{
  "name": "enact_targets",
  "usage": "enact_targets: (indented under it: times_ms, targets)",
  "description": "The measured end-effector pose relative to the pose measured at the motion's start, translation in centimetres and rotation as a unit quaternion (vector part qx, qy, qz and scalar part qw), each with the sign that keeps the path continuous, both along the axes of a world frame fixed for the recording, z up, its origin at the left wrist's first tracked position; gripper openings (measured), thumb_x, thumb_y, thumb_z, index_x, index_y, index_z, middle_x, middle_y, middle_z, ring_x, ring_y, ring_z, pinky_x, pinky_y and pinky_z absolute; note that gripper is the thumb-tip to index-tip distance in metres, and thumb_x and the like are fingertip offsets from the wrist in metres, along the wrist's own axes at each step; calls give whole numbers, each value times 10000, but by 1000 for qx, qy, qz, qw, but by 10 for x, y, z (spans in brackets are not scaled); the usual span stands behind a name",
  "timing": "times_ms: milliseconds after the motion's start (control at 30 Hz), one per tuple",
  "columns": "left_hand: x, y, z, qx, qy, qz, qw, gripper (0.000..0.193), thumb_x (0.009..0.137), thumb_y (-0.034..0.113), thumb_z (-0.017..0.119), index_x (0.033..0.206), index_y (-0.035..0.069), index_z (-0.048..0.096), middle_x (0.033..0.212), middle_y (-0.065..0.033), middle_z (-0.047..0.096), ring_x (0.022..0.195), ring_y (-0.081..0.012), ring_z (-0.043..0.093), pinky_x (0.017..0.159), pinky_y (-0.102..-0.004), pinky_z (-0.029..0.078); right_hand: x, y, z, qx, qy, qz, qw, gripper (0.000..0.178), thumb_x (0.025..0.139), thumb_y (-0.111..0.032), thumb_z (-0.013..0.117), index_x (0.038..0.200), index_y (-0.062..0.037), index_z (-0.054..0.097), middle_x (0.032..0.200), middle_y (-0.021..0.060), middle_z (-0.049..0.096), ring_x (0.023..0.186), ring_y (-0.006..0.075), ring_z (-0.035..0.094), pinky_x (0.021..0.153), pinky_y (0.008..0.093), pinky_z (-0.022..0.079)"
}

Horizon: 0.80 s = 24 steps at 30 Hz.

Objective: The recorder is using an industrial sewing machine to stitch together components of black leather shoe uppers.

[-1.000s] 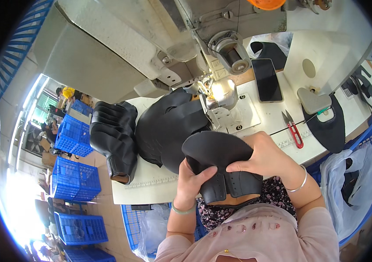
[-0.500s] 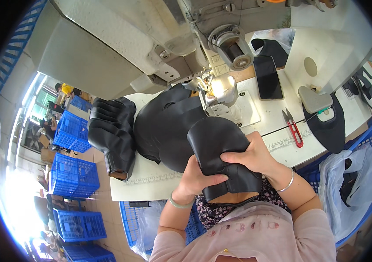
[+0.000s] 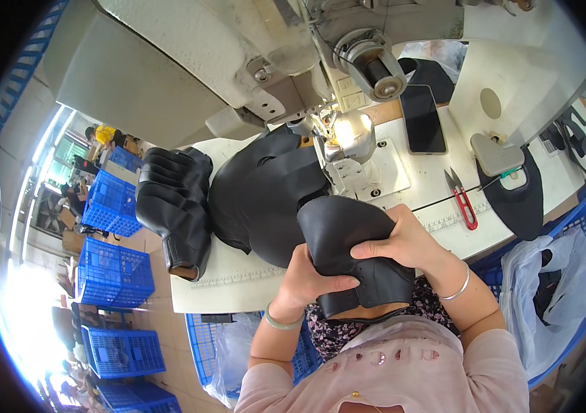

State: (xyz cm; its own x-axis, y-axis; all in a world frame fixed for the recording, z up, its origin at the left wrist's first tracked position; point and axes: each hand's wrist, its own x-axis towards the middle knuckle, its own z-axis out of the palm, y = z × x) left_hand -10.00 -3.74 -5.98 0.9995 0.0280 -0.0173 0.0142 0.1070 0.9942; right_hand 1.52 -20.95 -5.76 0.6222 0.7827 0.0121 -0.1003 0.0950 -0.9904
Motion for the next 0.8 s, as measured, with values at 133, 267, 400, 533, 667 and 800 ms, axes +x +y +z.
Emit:
enact_targets:
  times_ms: [133, 267, 400, 533, 667, 800]
  targets:
    - [-3, -1, 1, -6, 1, -8, 1000, 491, 651, 29, 839, 1081, -30, 611, 1012, -45, 659, 928, -97, 583, 844, -269, 484, -4, 2, -1, 24, 20, -9, 999, 245, 702, -48, 795, 911, 41, 703, 860, 54, 701, 796, 91, 604, 729, 251, 492]
    - [-5, -1, 3, -12, -4, -3, 1000, 492, 658, 11, 828, 1097, -32, 610, 1014, -42, 658, 929, -97, 582, 845, -266, 483, -11, 7, -2, 76, 72, -25, 994, 261, 692, -29, 794, 920, 51, 698, 887, 63, 699, 809, 108, 610, 744, 253, 497]
    - [-9, 0, 7, -45, -18, -15, 999, 473, 668, -13, 816, 1095, -33, 614, 1025, -33, 656, 928, -93, 580, 852, -272, 482, -16, 12, -3, 86, 151, -16, 985, 276, 676, -16, 798, 923, 53, 697, 902, 71, 696, 814, 123, 617, 757, 260, 502]
    - [-24, 7, 8, -53, -12, 32, 998, 372, 702, -26, 788, 1044, -32, 639, 999, -19, 662, 911, -89, 582, 841, -265, 477, -17, 18, -7, 33, 136, 4, 990, 245, 708, -22, 765, 930, 54, 695, 847, 79, 697, 751, 127, 626, 717, 260, 512]
    - [-67, 39, 14, -93, -24, 232, 968, 282, 709, -63, 755, 974, -26, 667, 977, -34, 679, 909, -109, 603, 834, -263, 468, -11, 18, -12, -27, 90, 5, 996, 155, 785, -79, 705, 881, 42, 694, 726, 89, 685, 615, 119, 624, 594, 238, 509]
    - [-130, 125, 31, -59, -133, 457, 877, 582, 604, -71, 692, 1165, -58, 536, 1097, -160, 639, 943, -280, 644, 893, -397, 517, -3, 2, -21, 17, 117, -43, 992, 152, 827, -120, 670, 823, 31, 687, 680, 95, 673, 562, 125, 621, 534, 221, 488]
